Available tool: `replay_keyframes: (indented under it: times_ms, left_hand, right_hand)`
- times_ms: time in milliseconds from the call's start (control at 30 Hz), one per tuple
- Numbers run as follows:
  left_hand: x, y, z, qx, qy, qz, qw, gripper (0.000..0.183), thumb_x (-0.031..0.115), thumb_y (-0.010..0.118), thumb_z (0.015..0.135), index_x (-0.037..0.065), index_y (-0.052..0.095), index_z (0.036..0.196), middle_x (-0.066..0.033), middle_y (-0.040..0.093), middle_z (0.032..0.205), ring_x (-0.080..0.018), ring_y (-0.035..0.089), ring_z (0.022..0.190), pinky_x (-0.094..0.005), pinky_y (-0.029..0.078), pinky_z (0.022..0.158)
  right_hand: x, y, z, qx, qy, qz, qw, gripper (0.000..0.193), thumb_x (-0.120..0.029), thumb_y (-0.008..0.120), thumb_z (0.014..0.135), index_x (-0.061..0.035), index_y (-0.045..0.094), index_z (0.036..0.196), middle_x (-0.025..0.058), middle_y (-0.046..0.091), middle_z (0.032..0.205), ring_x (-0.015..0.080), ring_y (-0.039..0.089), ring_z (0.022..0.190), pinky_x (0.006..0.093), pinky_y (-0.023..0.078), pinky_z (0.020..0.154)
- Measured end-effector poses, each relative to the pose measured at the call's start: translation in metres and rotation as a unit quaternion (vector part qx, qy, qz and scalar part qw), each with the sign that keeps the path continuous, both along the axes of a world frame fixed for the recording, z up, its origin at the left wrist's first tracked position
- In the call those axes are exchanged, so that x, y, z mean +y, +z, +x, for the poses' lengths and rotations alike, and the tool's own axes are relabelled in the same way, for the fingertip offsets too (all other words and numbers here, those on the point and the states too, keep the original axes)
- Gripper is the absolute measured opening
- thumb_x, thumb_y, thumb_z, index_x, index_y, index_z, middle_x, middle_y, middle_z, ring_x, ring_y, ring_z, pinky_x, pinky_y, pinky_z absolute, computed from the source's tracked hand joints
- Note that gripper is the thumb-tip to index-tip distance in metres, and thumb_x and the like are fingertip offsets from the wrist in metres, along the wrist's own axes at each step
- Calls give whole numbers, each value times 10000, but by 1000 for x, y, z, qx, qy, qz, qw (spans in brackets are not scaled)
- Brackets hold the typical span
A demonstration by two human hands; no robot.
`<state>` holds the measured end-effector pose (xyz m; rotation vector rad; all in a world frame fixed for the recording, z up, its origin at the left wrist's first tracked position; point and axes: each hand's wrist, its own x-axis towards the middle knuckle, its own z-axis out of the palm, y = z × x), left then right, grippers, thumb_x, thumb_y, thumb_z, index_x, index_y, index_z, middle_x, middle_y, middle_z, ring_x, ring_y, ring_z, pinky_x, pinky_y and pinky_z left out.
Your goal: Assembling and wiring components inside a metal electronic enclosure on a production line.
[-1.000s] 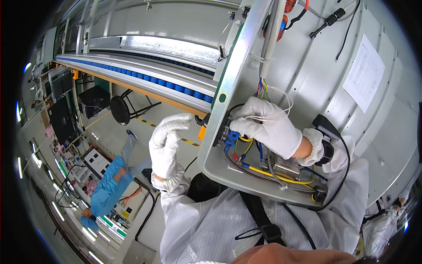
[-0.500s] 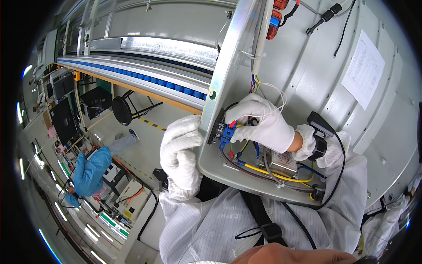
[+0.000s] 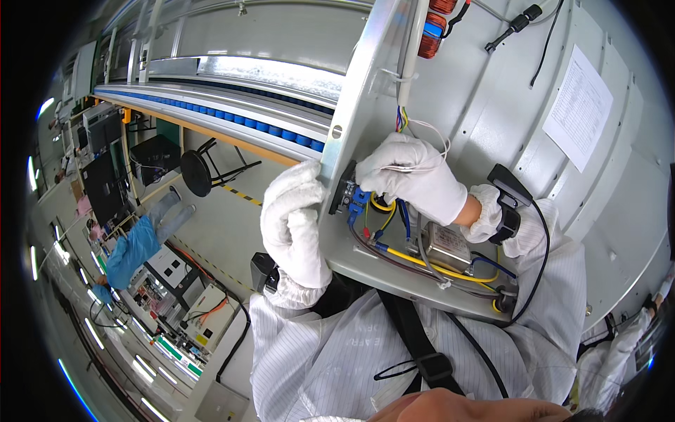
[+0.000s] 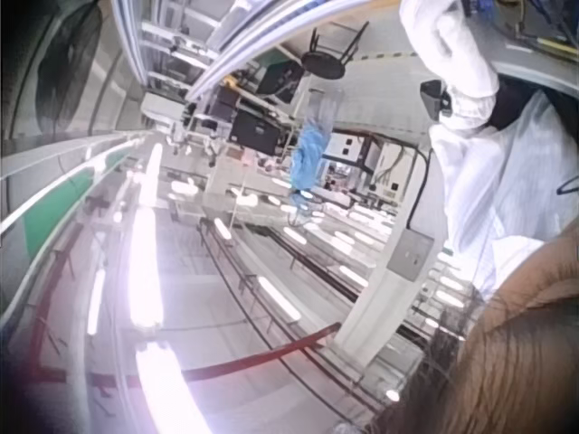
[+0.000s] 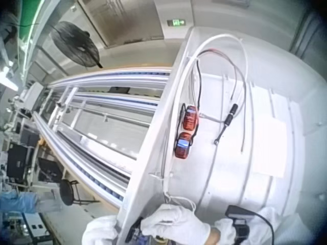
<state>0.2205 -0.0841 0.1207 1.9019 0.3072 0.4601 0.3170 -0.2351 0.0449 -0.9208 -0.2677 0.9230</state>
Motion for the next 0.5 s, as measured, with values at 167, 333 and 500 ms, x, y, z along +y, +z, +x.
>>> replay_keyframes:
  times_ms: [167, 333, 500]
  left_hand:
    - [-5, 3, -1, -37, -52, 68, 996, 198, 190, 508, 940, 25, 613, 974, -171, 586, 1096, -324, 566, 1061, -422, 429, 946]
    - [-16, 1, 0, -74, 11, 56, 996, 149, 147, 528, 900, 30, 606, 949, -174, 580, 1044, -319, 570, 1021, -442, 445, 919]
    - [-3, -21, -14, -132, -82, 19, 988, 112, 154, 414, 982, 87, 473, 1050, -233, 524, 1182, -352, 525, 1129, -436, 468, 904]
  right_hand:
    - [-17, -6, 13, -213, 18, -64, 975, 159, -31, 691, 810, -21, 680, 968, 66, 639, 906, 151, 626, 772, 256, 501, 672]
    - [-70, -35, 3, -214, -18, -195, 957, 260, -88, 689, 810, -69, 659, 1067, 72, 644, 963, 186, 617, 840, 312, 507, 762]
    - [-66, -58, -6, -129, 9, -347, 929, 267, -25, 641, 822, -51, 606, 1085, 57, 632, 971, 147, 604, 838, 298, 496, 765]
